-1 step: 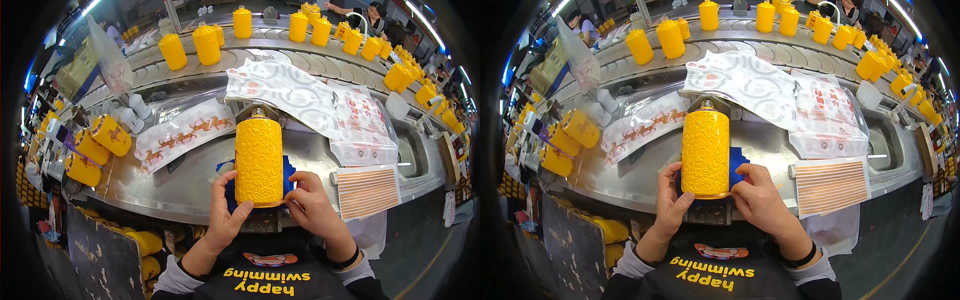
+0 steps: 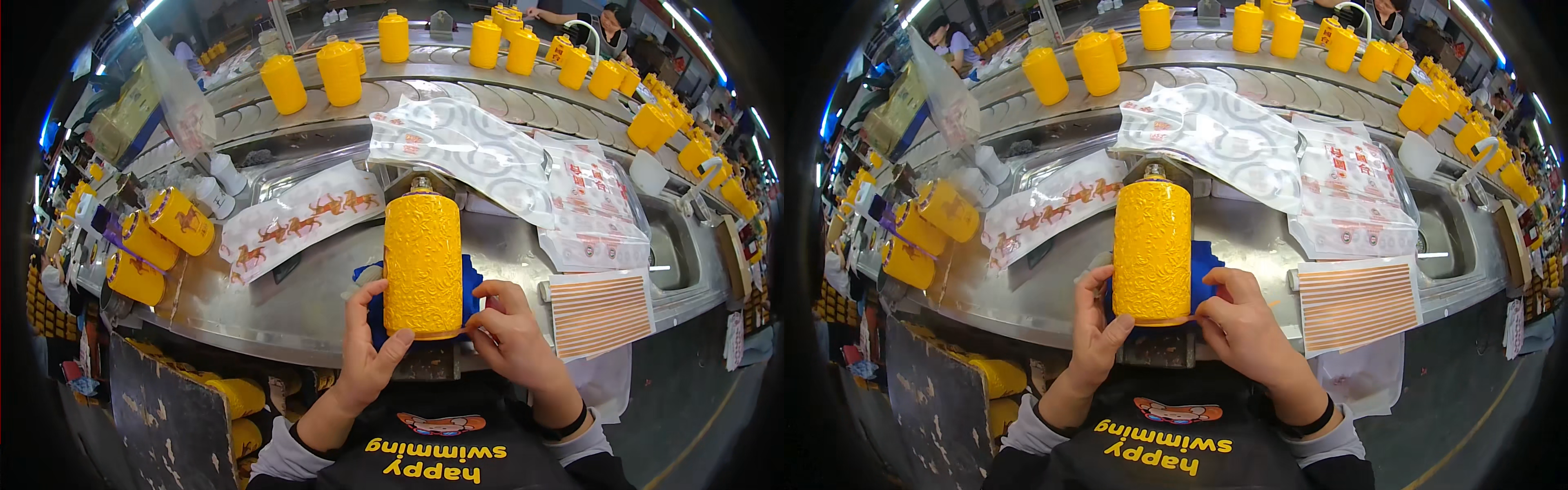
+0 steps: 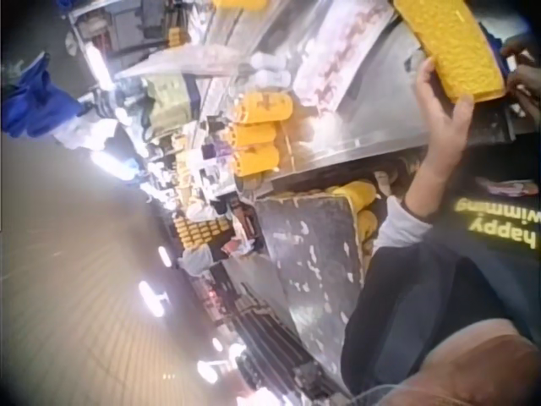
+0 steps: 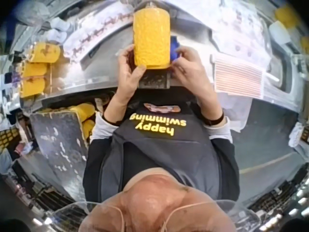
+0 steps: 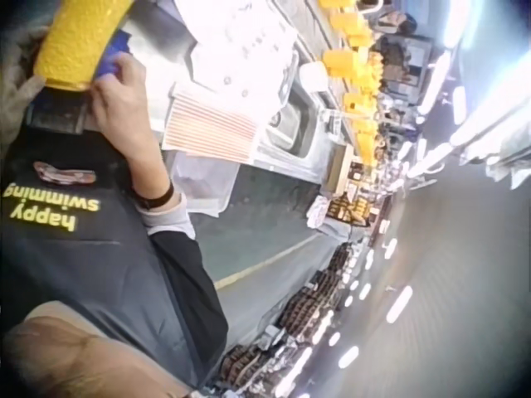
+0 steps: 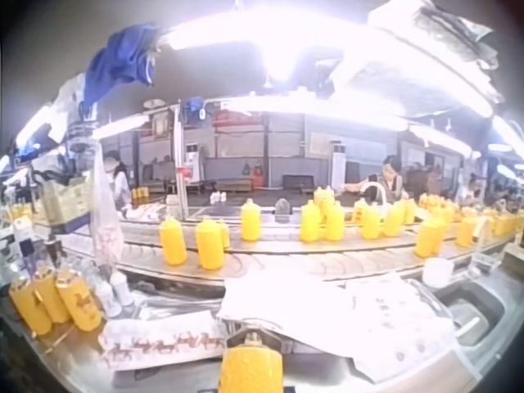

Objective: Applying decorative adhesive labels and protective red seals to yellow liquor bottles on an assembly line.

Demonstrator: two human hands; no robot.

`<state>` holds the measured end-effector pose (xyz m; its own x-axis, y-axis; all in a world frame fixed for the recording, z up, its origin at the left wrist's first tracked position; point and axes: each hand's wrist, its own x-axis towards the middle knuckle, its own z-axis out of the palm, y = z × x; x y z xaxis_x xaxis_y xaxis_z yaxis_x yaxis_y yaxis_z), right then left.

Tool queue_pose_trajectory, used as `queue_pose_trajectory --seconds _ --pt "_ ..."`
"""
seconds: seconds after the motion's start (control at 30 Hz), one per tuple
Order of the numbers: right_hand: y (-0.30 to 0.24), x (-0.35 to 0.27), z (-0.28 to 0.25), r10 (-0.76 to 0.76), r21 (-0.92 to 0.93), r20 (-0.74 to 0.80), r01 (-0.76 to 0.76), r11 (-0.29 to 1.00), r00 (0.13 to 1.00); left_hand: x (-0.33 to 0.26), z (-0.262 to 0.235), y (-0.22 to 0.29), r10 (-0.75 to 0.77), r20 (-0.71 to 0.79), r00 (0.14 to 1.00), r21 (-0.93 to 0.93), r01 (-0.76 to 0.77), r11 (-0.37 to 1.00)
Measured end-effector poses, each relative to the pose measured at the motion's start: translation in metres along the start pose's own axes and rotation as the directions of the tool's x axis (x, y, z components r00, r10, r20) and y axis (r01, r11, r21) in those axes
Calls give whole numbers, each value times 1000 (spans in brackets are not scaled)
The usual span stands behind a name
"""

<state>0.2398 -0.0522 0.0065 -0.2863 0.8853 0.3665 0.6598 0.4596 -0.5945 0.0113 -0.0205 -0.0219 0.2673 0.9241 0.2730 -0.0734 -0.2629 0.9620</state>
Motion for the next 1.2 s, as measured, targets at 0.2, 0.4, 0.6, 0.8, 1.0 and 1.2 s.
queue_pose_trajectory --seconds 0.2,0.4,0.6,0.8,1.0,1.2 --pt "2 3 -29 108 154 100 -123 980 989 2 -2 1 -20 2 1000 -6 20 1000" --pt "-17 18 -8 210 335 40 -211 918 977 3 1 2 -26 -4 1000 -53 26 998" --pt "-15 21 10 211 349 -32 -187 918 977 3 5 4 -2 -22 1000 9 3 1000" --pt "-1 19 13 185 448 10 -170 878 983 3 6 5 8 -29 1000 89 -6 996" --pt "-3 18 15 183 416 6 -169 893 983 3 4 3 -39 -33 999 -149 34 988" --pt "-2 18 16 201 408 8 -187 894 980 3 5 3 -1 -20 1000 -28 1 1000"
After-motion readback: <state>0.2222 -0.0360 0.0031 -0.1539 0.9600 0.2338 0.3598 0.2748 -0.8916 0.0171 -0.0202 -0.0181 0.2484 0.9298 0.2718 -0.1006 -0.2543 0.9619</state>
